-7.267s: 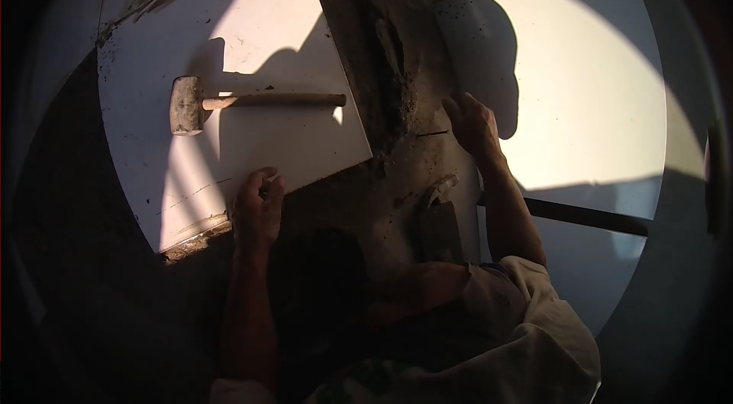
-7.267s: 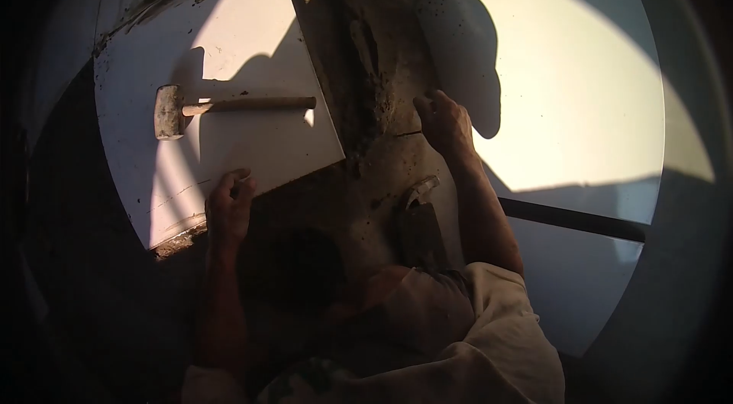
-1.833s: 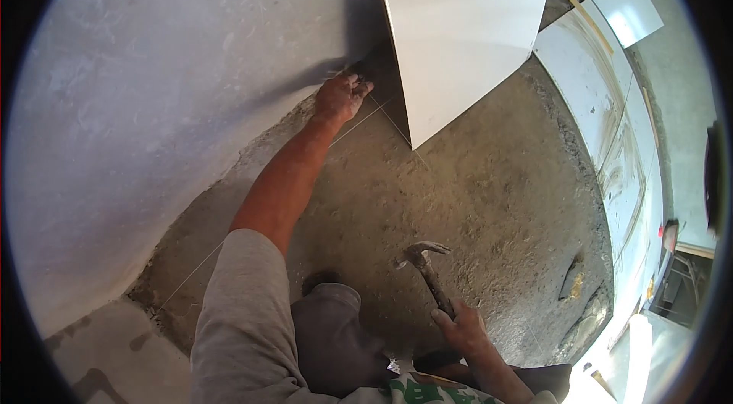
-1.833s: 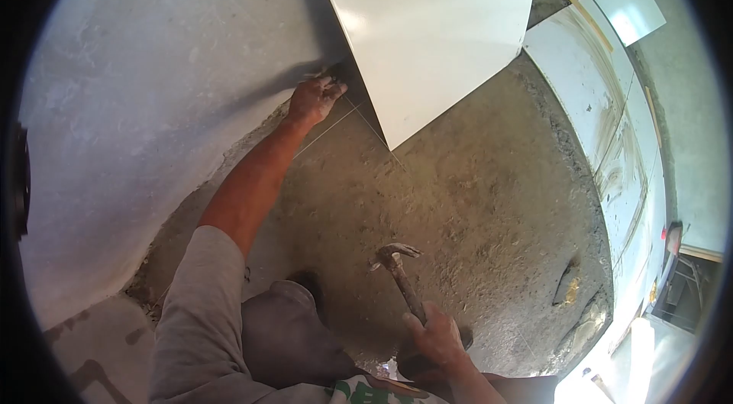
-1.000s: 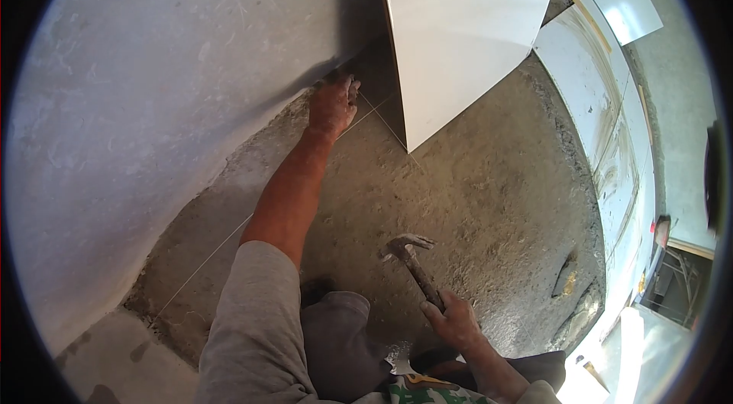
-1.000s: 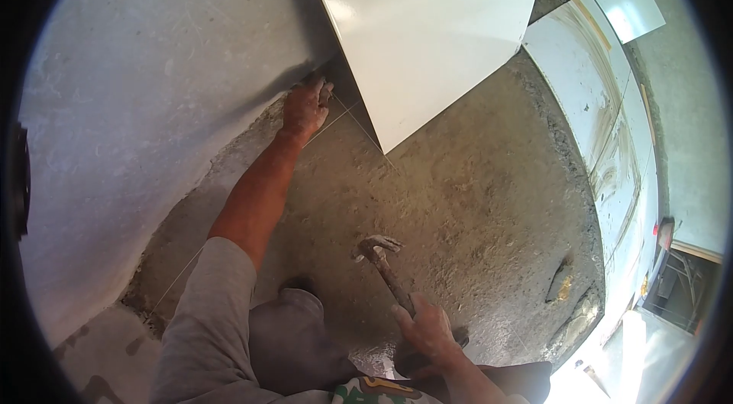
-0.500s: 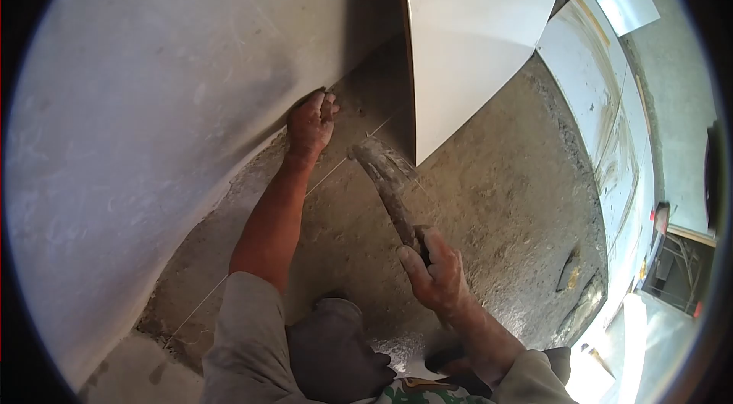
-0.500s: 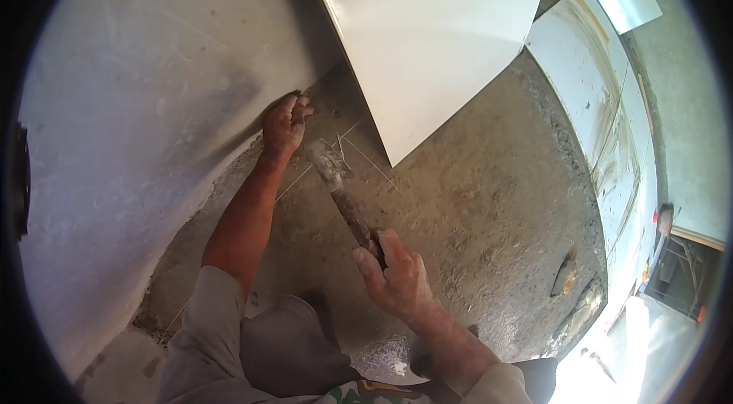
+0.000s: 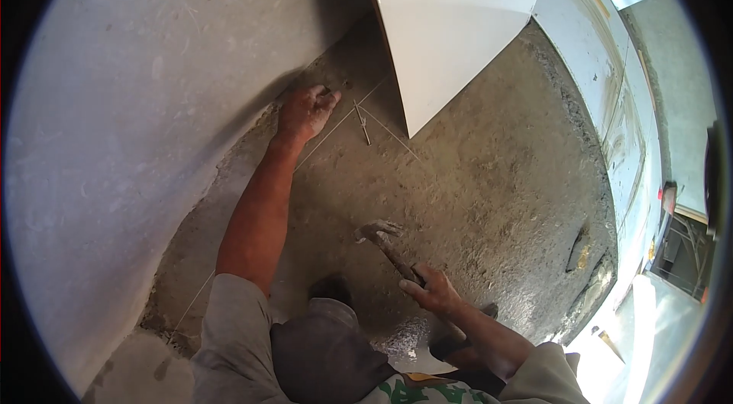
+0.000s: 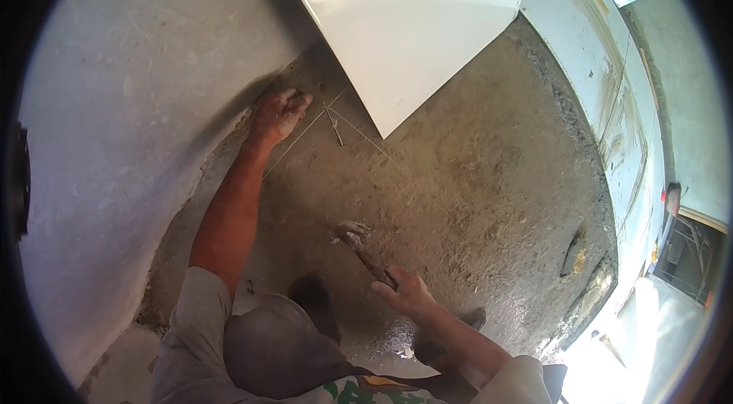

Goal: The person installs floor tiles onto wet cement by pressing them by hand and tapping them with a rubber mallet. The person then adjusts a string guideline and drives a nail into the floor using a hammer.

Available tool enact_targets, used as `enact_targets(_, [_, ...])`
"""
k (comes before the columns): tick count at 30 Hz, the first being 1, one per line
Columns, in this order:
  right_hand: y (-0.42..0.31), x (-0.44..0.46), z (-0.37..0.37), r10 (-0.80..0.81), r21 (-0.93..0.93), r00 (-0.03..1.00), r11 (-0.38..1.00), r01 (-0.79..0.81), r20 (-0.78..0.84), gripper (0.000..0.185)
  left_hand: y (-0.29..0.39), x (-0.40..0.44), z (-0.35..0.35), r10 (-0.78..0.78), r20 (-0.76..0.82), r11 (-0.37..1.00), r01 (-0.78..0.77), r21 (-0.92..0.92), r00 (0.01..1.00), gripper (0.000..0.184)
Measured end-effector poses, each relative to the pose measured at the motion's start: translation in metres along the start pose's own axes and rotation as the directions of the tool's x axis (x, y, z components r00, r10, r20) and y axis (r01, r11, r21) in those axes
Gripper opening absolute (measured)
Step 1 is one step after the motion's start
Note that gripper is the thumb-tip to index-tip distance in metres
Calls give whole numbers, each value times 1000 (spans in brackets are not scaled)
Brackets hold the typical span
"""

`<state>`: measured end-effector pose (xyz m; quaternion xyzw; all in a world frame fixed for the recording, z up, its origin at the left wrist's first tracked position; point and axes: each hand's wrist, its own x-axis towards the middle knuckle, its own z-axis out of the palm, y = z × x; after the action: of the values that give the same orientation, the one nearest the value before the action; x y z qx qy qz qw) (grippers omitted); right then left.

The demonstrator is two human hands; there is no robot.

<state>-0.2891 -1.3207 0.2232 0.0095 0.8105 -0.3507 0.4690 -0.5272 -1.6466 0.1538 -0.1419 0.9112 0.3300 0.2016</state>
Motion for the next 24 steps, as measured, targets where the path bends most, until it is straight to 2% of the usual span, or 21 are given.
enact_targets(1, [8,3,5,32,130,999,991,-35,23,36,1,-5,0,4,-5,1000,-4,5,1000,46])
enact_targets(2, [15,6,9,60,257,997,964,-71,50,34,-1,-10,-1,32,-78,997,-37,-73,996,48])
enact_targets(3, [22,9,12,55,259,997,964,-66,49,34,-2,-14,-2,51,-152,986,-74,-149,987,49])
enact_targets(5, [26,14,14,78,91,997,993,-77,-14,41,-1,-15,-8,75,-198,991,-95,-97,977,49])
enact_targets(6, [27,17,12,70,89,997,994,-69,-15,41,-1,-16,-11,100,-240,992,-114,-48,966,48])
enact_targets(7, [24,20,10,99,-215,995,972,-92,19,46,0,-18,-9,99,-245,993,-114,-45,964,48])
enact_targets(8, [20,24,6,137,-499,990,861,-98,41,52,3,-22,-5,134,-304,988,-149,-27,943,47])
enact_targets(9, [15,28,1,132,-500,990,861,-94,41,52,5,-25,-2,170,-361,983,-184,-6,917,46])
enact_targets(10, [5,31,-8,139,-534,985,843,-61,106,53,12,-32,-5,174,-365,982,-188,-5,915,46])
enact_targets(11, [-3,33,-15,147,-565,975,825,-28,166,55,21,-41,-12,154,-287,988,-147,48,945,47])
enact_targets(12, [-9,33,-20,142,-567,978,823,-29,156,55,30,-49,-15,129,-211,989,-109,104,969,49])
enact_targets(13, [-15,33,-23,88,-542,994,839,-43,58,50,34,-54,-10,136,-219,988,-116,105,966,49])
enact_targets(14, [-20,34,-25,36,-514,998,856,-52,-42,46,37,-58,-3,150,-167,974,-116,194,975,50])
enact_targets(15, [-19,35,-26,30,-514,998,857,-50,-47,46,38,-63,7,155,-113,952,-118,283,981,51])
enact_targets(18, [-20,38,-29,-65,-476,992,880,5,-111,44,36,-76,43,235,-84,907,-188,376,968,54])
enact_targets(20, [-29,34,-34,50,-534,999,844,-49,-14,46,31,-77,57,229,-122,916,-171,364,966,54])
enact_targets(21, [-26,33,-32,49,-536,999,842,-50,-16,46,28,-74,63,220,-160,924,-153,351,962,54])
enact_targets(23, [-13,31,-24,-99,-462,988,886,35,-116,40,33,-74,63,238,-171,917,-162,365,956,52])
enact_targets(24, [-7,33,-21,-98,-463,988,886,33,-116,40,36,-75,64,254,-176,908,-171,383,951,51])
